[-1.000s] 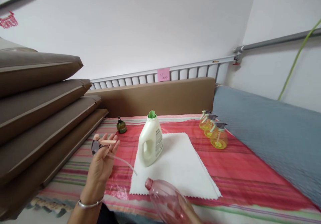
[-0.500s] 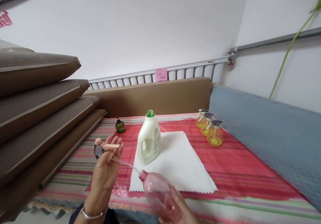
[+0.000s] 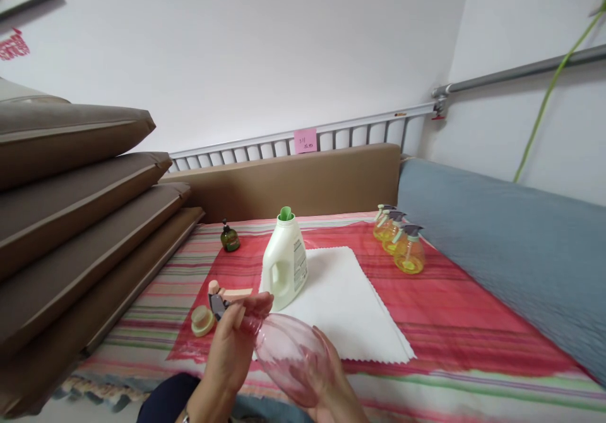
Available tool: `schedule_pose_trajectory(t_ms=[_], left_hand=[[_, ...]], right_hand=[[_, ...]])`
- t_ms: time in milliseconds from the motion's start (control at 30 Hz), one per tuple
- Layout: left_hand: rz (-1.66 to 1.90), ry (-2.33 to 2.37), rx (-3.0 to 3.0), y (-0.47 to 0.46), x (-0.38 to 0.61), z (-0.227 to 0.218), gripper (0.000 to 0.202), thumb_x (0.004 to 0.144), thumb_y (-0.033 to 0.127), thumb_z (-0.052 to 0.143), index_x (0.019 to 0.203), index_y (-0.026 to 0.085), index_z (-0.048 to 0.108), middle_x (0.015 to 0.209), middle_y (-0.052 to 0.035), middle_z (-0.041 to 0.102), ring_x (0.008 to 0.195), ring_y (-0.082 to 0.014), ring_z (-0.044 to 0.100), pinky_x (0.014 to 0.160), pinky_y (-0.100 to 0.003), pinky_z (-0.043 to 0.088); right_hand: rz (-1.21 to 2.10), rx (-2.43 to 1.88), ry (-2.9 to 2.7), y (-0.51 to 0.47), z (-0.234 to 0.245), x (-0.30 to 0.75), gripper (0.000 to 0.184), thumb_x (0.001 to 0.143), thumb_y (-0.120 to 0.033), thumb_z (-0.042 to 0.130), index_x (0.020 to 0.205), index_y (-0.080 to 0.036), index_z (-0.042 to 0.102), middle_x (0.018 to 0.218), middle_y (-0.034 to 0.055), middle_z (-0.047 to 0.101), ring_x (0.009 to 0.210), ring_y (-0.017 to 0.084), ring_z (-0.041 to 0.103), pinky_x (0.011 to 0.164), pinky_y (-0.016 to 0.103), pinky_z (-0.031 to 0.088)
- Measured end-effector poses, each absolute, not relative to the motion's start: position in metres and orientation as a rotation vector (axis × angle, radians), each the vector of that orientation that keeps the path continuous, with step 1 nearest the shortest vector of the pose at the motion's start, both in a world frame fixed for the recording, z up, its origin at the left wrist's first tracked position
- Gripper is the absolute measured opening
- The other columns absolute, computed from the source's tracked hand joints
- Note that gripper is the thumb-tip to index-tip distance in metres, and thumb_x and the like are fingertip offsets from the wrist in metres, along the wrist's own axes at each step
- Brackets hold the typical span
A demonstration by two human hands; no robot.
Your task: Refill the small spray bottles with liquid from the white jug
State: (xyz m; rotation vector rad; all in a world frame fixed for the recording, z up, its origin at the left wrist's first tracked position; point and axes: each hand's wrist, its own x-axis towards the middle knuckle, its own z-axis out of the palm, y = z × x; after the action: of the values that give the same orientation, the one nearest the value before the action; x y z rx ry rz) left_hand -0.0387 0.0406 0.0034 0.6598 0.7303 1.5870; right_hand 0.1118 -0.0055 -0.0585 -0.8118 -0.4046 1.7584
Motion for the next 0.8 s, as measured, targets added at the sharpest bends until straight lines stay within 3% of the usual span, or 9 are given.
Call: schedule_pose_trajectory(t_ms=[133, 433, 667, 800], left_hand=[[1.590, 0.702, 0.649, 0.040, -0.043, 0.009, 0.021, 0.068, 0.035, 0.067, 0.071, 0.015, 0.072, 0.082, -0.0092, 0.075, 0.089, -0.0267, 0.067, 0.095, -0.042, 0.043], [1.580, 0.639, 0.675, 0.038, -0.055, 0.030, 0.016, 0.065, 0.033, 0.070, 0.070, 0.018, 0.072, 0.079, -0.0067, 0.075, 0.088, -0.0272, 0.068, 0.097, -0.047, 0.042], [1.409, 0.748, 0.722, 0.031, -0.046, 0.031, 0.021, 0.066, 0.030, 0.070, 0.074, 0.011, 0.073, 0.078, -0.0112, 0.074, 0.083, -0.0272, 0.068, 0.092, -0.042, 0.044], [1.426, 0.708, 0.670, 0.028, -0.039, 0.030, 0.018, 0.068, 0.029, 0.069, 0.072, 0.012, 0.073, 0.075, -0.0086, 0.073, 0.082, -0.0256, 0.067, 0.094, -0.042, 0.043]], right_hand=[[1.720, -0.763, -0.516, -0.017, -0.055, 0.118, 0.106, 0.051, -0.036, 0.085, 0.138, -0.040, 0.024, 0.137, 0.0097, 0.044, 0.114, 0.030, 0.055, 0.095, 0.047, 0.042], [1.612, -0.821, -0.643, -0.024, -0.050, 0.132, 0.089, 0.053, -0.038, 0.082, 0.131, -0.037, 0.039, 0.123, 0.0098, 0.057, 0.110, 0.031, 0.057, 0.095, 0.047, 0.041], [1.617, -0.799, -0.585, -0.026, -0.059, 0.122, 0.096, 0.046, -0.046, 0.084, 0.129, -0.036, 0.037, 0.117, 0.0098, 0.058, 0.100, 0.032, 0.061, 0.088, 0.048, 0.044], [1.644, -0.739, -0.516, -0.024, -0.071, 0.116, 0.095, 0.042, -0.042, 0.087, 0.123, -0.037, 0.038, 0.110, 0.0058, 0.056, 0.096, 0.030, 0.063, 0.085, 0.048, 0.046]])
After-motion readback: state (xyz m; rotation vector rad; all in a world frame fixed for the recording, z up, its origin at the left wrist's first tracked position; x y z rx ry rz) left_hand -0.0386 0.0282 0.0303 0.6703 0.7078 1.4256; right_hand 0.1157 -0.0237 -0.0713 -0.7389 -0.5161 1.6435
